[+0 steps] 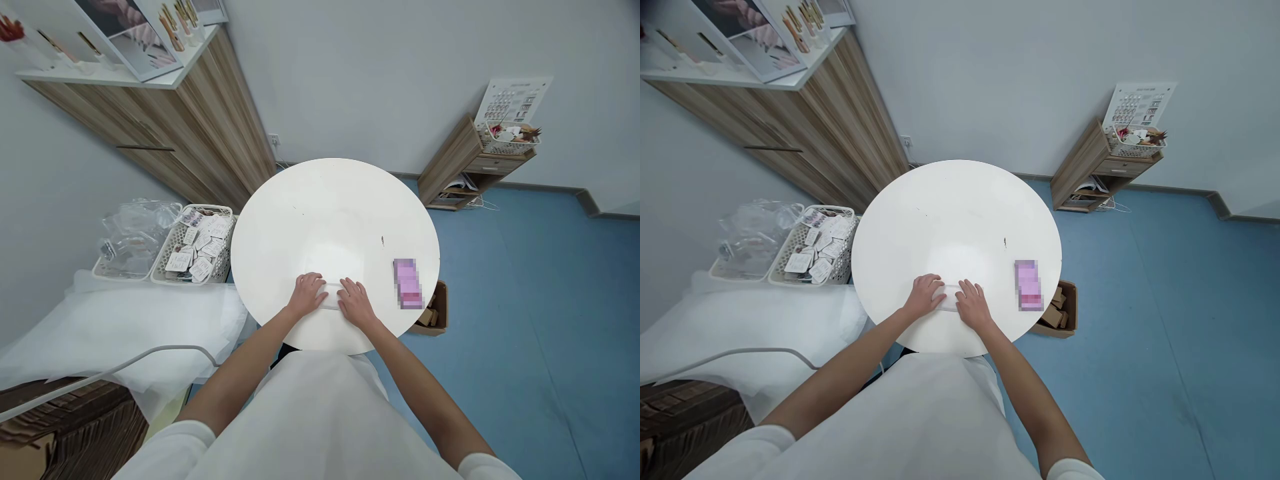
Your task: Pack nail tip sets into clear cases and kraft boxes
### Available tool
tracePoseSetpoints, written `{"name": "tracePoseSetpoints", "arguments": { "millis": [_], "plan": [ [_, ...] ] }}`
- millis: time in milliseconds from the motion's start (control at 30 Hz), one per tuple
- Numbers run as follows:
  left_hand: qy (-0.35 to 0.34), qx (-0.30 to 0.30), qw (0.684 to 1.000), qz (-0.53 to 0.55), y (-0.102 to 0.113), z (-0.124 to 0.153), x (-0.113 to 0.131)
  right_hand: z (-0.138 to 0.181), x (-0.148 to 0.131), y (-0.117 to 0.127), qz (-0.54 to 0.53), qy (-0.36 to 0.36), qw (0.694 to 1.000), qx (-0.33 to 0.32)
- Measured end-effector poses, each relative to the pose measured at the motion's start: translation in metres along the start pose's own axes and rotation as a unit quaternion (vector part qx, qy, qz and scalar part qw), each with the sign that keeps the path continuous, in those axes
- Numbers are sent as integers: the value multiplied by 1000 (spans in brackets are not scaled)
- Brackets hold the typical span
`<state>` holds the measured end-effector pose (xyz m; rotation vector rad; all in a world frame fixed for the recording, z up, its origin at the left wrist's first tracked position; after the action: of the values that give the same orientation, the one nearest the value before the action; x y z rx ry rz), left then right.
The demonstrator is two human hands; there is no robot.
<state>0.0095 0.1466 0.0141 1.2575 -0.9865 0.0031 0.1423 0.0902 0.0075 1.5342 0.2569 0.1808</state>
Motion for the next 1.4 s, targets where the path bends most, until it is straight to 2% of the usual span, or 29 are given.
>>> {"name": "tracePoseSetpoints", "arguments": {
  "millis": [67,167,333,567,700,800,933,1033,1100,1233,1400],
  "plan": [
    [-48,-56,997,3,-10,8,8,1,-7,-5,-13,20,999,-29],
    [-53,-104,993,3,-20,14,8,1,-9,-13,-24,13,998,-57],
    [-46,-124,991,9,-23,15,7,4,-10,-16,-52,3,997,-58],
    [-61,-152,984,67,-24,30,22,35,-10,-19,-167,-13,981,-94],
    [-25,-157,981,115,-20,30,28,42,-3,-10,-230,-28,966,-116],
    [19,-165,975,148,-15,20,27,32,8,1,-239,-42,964,-111],
    [77,-134,972,179,-6,4,15,6,27,5,-216,-96,963,-132],
    [135,-81,964,215,-2,-2,-2,-13,36,-1,-216,-131,954,-161],
    [179,-35,953,242,0,-3,-16,-20,42,-5,-220,-152,951,-155],
    [270,47,932,236,3,1,-41,-21,50,-14,-213,-202,946,-134],
    [327,66,927,172,0,7,-56,-18,53,-22,-195,-235,946,-110]
  ]
}}
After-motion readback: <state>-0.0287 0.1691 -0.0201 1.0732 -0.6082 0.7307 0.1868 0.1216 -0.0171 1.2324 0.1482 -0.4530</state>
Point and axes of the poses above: each hand's wrist, its own z-axis away from the middle knuckle, its own y-axis out of the back of the hand, x = y × z, the point moved 6 cm from there along -z, towards the middle knuckle, and after that the axes turned 15 degrees about z, right-handed, at the moved point
